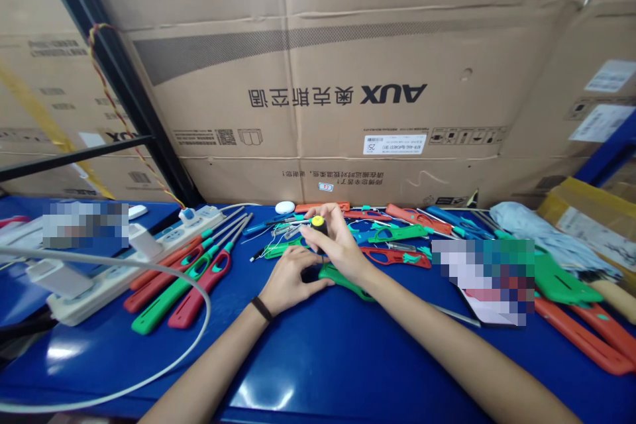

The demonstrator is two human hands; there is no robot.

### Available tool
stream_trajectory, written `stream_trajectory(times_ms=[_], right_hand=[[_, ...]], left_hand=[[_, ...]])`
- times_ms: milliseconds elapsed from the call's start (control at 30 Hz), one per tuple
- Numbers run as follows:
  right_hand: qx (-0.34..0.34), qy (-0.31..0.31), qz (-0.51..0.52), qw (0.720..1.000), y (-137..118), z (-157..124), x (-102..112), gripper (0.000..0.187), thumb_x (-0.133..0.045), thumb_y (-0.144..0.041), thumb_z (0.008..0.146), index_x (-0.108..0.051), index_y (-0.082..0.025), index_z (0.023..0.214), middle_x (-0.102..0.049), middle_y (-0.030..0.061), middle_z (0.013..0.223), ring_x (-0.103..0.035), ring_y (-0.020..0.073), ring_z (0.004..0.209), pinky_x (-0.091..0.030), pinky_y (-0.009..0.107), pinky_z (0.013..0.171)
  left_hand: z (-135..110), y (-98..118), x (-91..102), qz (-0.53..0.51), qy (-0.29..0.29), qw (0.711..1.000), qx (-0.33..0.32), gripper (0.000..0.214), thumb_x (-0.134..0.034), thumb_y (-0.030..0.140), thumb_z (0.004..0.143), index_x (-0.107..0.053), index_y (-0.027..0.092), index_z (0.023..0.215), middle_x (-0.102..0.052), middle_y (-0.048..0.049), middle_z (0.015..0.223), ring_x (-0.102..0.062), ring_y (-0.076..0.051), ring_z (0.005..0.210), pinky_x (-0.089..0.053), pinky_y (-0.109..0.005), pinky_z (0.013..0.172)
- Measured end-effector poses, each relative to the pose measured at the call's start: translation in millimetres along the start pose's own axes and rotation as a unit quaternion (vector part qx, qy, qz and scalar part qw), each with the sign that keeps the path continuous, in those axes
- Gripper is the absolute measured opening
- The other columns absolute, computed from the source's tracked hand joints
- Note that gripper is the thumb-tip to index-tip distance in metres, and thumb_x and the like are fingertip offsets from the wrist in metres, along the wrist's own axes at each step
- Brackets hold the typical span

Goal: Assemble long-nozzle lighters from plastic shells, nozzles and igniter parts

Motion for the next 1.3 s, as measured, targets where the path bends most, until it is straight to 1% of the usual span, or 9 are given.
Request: stream_trajectory(times_ms=[133,333,500,633,833,900,1000,1167,1300], right_hand=[[-0.014,-0.024,-0.026,0.999,-1.6,0.6,-1.1,0.022,-0.042,-0.044,0.091,-0.048,-0.022,0.089,-0.049,-0.0001,0.085,-0.05,0.0107,0.066,-0.044,0.028,0.064],[0.013,0.005,-0.025,1.0,-5.5,-0.4,-0.2,0.04,-0.072,-0.035,0.072,-0.036,-0.026,0.086,-0.051,-0.002,0.101,-0.047,0.0068,0.059,-0.045,0.026,0.058],[-0.019,-0.03,-0.047,0.998,-2.6,-0.8,-1.4,0.027,-0.045,-0.049,0.089,-0.048,-0.023,0.094,-0.048,-0.0019,0.071,-0.05,0.0129,0.065,-0.044,0.029,0.064],[0.003,-0.003,-0.031,1.0,-6.0,-0.5,0.1,0.031,-0.068,-0.036,0.076,-0.042,-0.025,0.086,-0.051,-0.0018,0.095,-0.05,0.0083,0.06,-0.044,0.026,0.059],[-0.008,-0.041,-0.037,0.998,-7.4,-1.4,-0.4,0.025,-0.039,-0.041,0.093,-0.053,-0.021,0.091,-0.05,0.0001,0.081,-0.047,0.0108,0.065,-0.041,0.027,0.062],[0.002,-0.033,-0.051,0.998,-9.2,-1.6,-0.9,0.016,-0.052,-0.039,0.088,-0.051,-0.022,0.089,-0.052,0.0001,0.087,-0.05,0.0106,0.069,-0.042,0.027,0.066],[0.02,-0.017,-0.054,0.998,-11.9,-2.1,-2.6,0.028,-0.069,-0.034,0.076,-0.043,-0.025,0.085,-0.05,-0.0017,0.098,-0.048,0.0078,0.063,-0.043,0.026,0.062],[-0.002,-0.037,-0.054,0.998,-10.7,-1.8,-4.0,0.026,-0.04,-0.045,0.092,-0.053,-0.022,0.09,-0.047,0.0,0.081,-0.046,0.0116,0.065,-0.042,0.028,0.063],[0.015,-0.015,-0.074,0.997,-10.1,-1.7,0.5,0.019,-0.059,-0.038,0.084,-0.048,-0.023,0.087,-0.05,0.0009,0.099,-0.05,0.0111,0.072,-0.044,0.028,0.071]], left_hand=[[-0.2,-0.1,-0.3,0.0,0.002,1.0,0.002,0.027,-0.071,0.042,0.074,-0.069,0.022,0.093,-0.072,-0.0035,0.087,-0.062,-0.025,0.088,-0.045,-0.04,0.082],[0.5,1.5,0.3,-0.004,0.002,1.0,-0.003,0.031,-0.069,0.041,0.076,-0.068,0.022,0.101,-0.072,-0.0057,0.095,-0.062,-0.026,0.096,-0.043,-0.042,0.088],[0.7,1.5,0.0,-0.003,-0.002,1.0,-0.004,0.029,-0.071,0.04,0.075,-0.068,0.023,0.098,-0.073,-0.0032,0.088,-0.063,-0.025,0.089,-0.044,-0.041,0.085],[0.7,1.0,-0.5,-0.003,-0.003,1.0,-0.005,0.031,-0.071,0.039,0.075,-0.067,0.022,0.101,-0.072,-0.0042,0.094,-0.062,-0.025,0.095,-0.042,-0.042,0.09],[0.6,0.1,-0.9,-0.001,-0.001,1.0,-0.001,0.031,-0.072,0.039,0.074,-0.068,0.022,0.1,-0.072,-0.0034,0.087,-0.063,-0.025,0.087,-0.044,-0.04,0.083],[1.0,0.7,-0.6,-0.003,0.0,1.0,-0.005,0.032,-0.072,0.039,0.074,-0.068,0.022,0.101,-0.073,-0.0037,0.09,-0.063,-0.025,0.09,-0.044,-0.04,0.085],[1.4,1.5,0.3,-0.006,0.0,1.0,-0.006,0.032,-0.07,0.039,0.075,-0.068,0.022,0.102,-0.072,-0.0049,0.095,-0.062,-0.026,0.096,-0.043,-0.041,0.089],[1.2,1.4,0.8,-0.007,-0.002,1.0,0.0,0.03,-0.07,0.041,0.075,-0.069,0.022,0.098,-0.072,-0.004,0.087,-0.064,-0.025,0.085,-0.045,-0.041,0.084],[1.4,0.9,0.2,-0.008,-0.004,1.0,-0.002,0.031,-0.069,0.042,0.076,-0.068,0.022,0.1,-0.072,-0.0043,0.09,-0.064,-0.024,0.088,-0.044,-0.041,0.086]])
Point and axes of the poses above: each hand's wrist, its own z-axis towards the middle knuckle, its own x-axis out of the back of the hand, y = z × x, the point moved 4 cm from there along z, towards the middle knuckle
